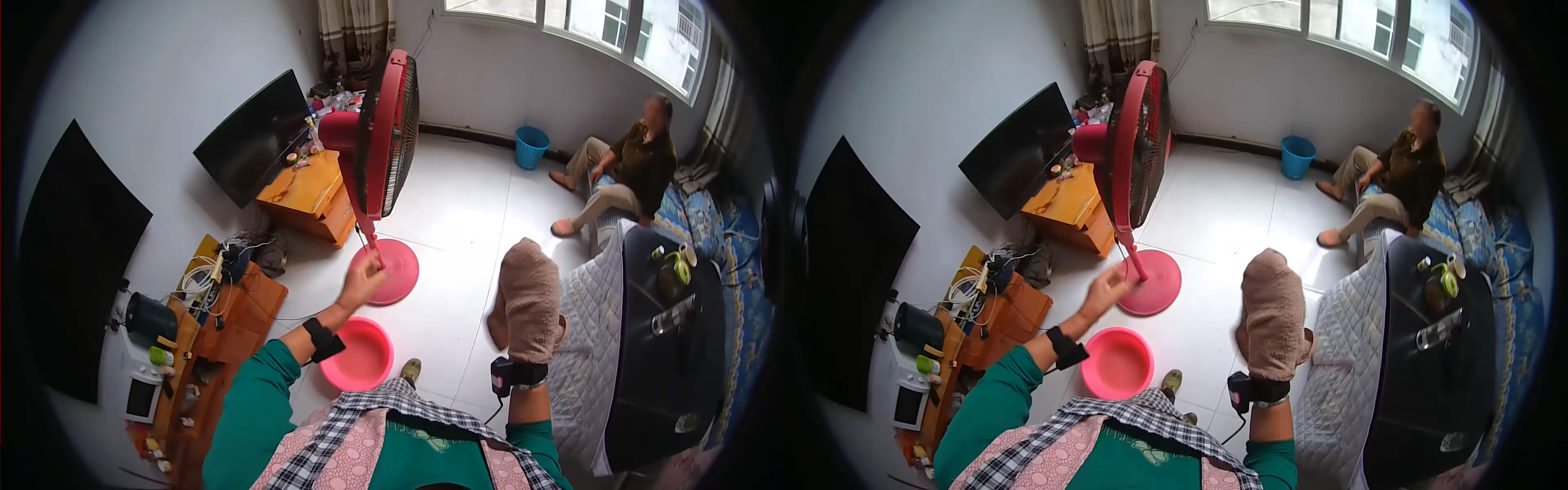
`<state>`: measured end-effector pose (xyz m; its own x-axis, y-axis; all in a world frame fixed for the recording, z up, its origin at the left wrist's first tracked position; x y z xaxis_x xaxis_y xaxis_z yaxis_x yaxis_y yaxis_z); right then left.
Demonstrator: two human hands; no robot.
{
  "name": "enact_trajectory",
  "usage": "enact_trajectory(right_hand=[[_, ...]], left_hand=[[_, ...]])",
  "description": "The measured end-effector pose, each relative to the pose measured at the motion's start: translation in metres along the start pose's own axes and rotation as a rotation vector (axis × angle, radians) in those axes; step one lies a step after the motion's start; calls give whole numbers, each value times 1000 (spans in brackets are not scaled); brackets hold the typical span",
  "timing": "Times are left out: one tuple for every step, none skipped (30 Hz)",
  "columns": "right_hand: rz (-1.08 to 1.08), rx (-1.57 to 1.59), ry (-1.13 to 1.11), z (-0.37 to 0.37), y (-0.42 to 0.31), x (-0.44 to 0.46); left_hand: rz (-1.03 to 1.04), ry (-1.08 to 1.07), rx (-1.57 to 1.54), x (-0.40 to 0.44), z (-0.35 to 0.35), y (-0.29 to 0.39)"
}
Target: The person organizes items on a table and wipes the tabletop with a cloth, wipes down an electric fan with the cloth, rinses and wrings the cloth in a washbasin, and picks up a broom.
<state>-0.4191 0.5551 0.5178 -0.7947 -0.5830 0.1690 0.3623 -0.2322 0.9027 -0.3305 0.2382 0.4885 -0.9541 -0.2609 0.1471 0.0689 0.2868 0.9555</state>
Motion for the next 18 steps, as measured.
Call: enact_trajectory(right_hand=[[16, 88, -18, 7, 11, 15], [37, 163, -24, 14, 23, 31], [49, 80, -190, 22, 36, 51], [63, -2, -358, 25, 52, 76], [115, 7, -405, 28, 62, 97], [174, 29, -426, 26, 67, 119], [224, 61, -433, 22, 72, 141], [283, 91, -452, 18, 76, 165], [349, 131, -458, 14, 80, 191], [416, 182, -455, 7, 84, 218], [488, 241, -442, -4, 86, 246], [560, 310, -413, -16, 88, 272], [631, 380, -358, -34, 92, 298], [687, 450, -269, -59, 97, 320], [673, 491, -111, -96, 108, 334], [653, 531, 47, -126, 114, 344], [610, 730, 223, -147, 120, 351], [505, 1092, 457, -160, 128, 346]], left_hand=[[44, 88, 184, 13, -16, 25], [84, 177, 369, 30, -31, 49], [228, 238, 451, 50, -41, 69], [373, 299, 533, 67, -48, 86], [359, 324, 604, 81, -51, 99], [346, 347, 673, 95, -50, 112], [368, 356, 700, 111, -49, 119], [376, 360, 688, 125, -48, 120], [411, 410, 737, 141, -49, 126], [442, 460, 785, 156, -50, 132], [406, 457, 774, 170, -51, 129], [413, 457, 769, 179, -49, 128], [423, 468, 740, 186, -50, 129], [431, 478, 712, 192, -52, 128], [438, 463, 695, 195, -53, 128], [448, 463, 695, 195, -54, 129], [518, 506, 749, 199, -53, 128], [587, 545, 802, 201, -51, 127]])
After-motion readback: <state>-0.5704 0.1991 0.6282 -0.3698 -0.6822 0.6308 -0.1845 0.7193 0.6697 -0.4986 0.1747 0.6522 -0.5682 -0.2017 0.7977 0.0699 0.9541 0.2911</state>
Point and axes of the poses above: each hand's wrist, its own x-axis towards the middle knuckle, its own z-axis out of the palm, y = z × x, the point moved 7 cm from there along x, towards the middle knuckle, and after that the axes turned 7 degrees about -y, right-handed, at the moved point
